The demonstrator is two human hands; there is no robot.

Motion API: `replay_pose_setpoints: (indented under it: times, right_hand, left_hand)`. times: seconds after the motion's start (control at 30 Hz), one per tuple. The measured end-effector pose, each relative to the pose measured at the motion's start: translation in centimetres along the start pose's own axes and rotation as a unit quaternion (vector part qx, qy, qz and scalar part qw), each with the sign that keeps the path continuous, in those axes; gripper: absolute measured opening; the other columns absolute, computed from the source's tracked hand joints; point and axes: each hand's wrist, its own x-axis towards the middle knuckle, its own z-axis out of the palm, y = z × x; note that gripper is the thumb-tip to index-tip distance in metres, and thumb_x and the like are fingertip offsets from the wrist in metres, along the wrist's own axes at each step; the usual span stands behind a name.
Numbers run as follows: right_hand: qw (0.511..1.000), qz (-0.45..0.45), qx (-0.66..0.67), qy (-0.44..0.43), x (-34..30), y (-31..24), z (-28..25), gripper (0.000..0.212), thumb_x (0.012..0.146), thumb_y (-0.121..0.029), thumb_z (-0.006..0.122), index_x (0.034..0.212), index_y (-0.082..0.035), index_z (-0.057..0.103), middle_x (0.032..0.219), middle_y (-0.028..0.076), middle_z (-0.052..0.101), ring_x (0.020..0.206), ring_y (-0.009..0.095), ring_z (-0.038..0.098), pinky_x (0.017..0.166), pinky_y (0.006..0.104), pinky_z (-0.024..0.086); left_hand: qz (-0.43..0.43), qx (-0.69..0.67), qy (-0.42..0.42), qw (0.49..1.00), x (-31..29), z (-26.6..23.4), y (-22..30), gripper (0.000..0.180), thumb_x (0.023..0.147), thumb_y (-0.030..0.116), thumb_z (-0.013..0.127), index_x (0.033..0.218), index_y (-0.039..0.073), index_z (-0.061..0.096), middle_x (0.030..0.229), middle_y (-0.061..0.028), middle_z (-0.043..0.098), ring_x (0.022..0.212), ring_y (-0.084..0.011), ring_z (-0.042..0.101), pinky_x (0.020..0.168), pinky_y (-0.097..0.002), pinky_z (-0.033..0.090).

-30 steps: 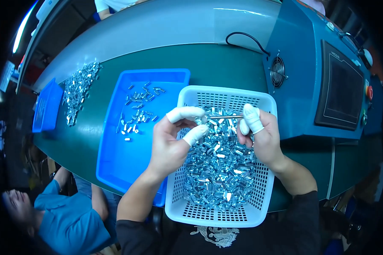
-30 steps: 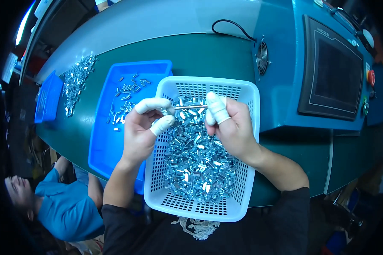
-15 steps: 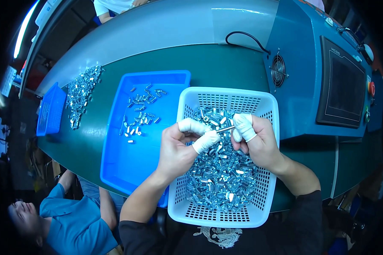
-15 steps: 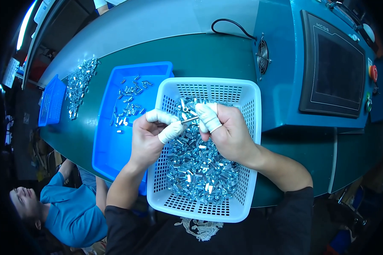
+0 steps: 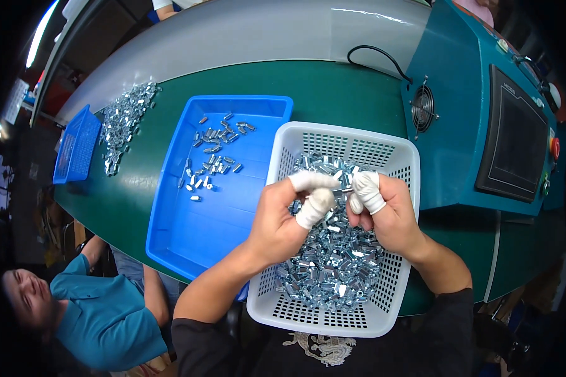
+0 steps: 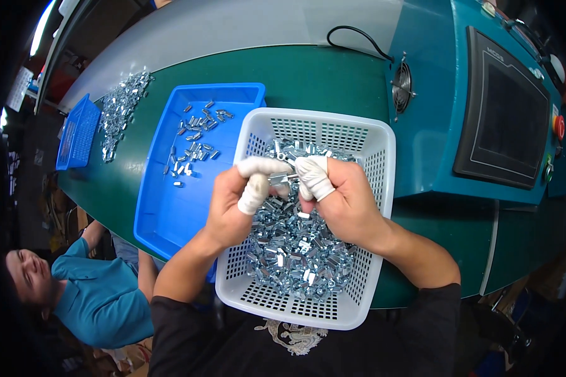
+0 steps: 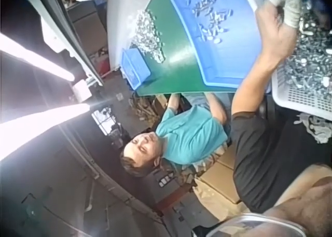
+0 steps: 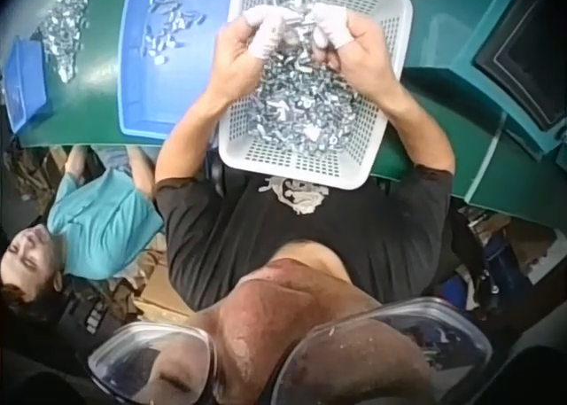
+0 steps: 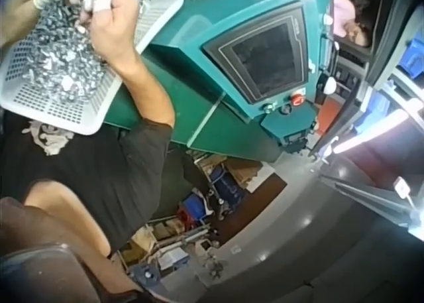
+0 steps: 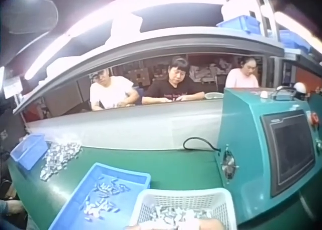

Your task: Sorting and inspecting small metal components from a white mesh basket into a blue plastic tray.

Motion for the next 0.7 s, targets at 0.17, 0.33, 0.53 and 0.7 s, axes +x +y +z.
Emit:
replay_pose_setpoints:
  times: [0.17, 0.33, 0.53, 0.7]
  right_hand:
    - [0.998, -0.016, -0.054, 0.026, -0.2, 0.0, 0.4, 0.036, 0.095, -0.028, 0.04, 0.066, -0.006, 0.047, 0.056, 0.001, 0.052, 0.044, 0.002, 0.039, 0.041, 0.0171, 0.031]
    - [0.997, 0.028, -0.064, 0.011, 0.0, 0.2, 0.1, 0.037, 0.095, -0.028, 0.04, 0.065, -0.007, 0.048, 0.054, 0.001, 0.052, 0.042, 0.003, 0.039, 0.039, 0.0171, 0.03]
    - [0.994, 0.016, -0.004, 0.106, 0.4, 0.1, -0.5, 0.04, 0.095, -0.028, 0.038, 0.062, -0.008, 0.045, 0.05, 0.001, 0.049, 0.039, 0.003, 0.036, 0.038, 0.0185, 0.028]
    - [0.993, -0.003, -0.029, 0.113, 0.4, 0.0, -0.3, 0.042, 0.096, -0.031, 0.034, 0.064, -0.007, 0.044, 0.048, 0.001, 0.046, 0.038, 0.004, 0.035, 0.037, 0.0182, 0.027]
  left_hand:
    - [-0.016, 0.0, -0.004, 1.0, 0.1, 0.6, 0.2, 0.013, 0.087, 0.008, 0.055, 0.087, -0.003, 0.062, 0.075, -0.0051, 0.062, 0.068, -0.01, 0.057, 0.062, -0.0221, 0.046]
    - [0.096, 0.121, 0.033, 0.987, 0.4, -0.2, 0.4, 0.015, 0.075, 0.002, 0.067, 0.089, -0.001, 0.064, 0.077, -0.0066, 0.063, 0.072, -0.0125, 0.059, 0.064, -0.025, 0.046]
    - [0.201, 0.27, 0.171, 0.926, 1.4, -3.3, 0.0, 0.02, 0.066, 0.002, 0.072, 0.085, 0.002, 0.065, 0.079, -0.008, 0.064, 0.073, -0.0182, 0.059, 0.068, -0.0281, 0.046]
    - [0.214, 0.424, 0.22, 0.852, 2.4, -5.4, -1.0, 0.039, 0.064, 0.013, 0.076, 0.099, 0.003, 0.061, 0.083, -0.0077, 0.062, 0.076, -0.0216, 0.057, 0.067, -0.0313, 0.044]
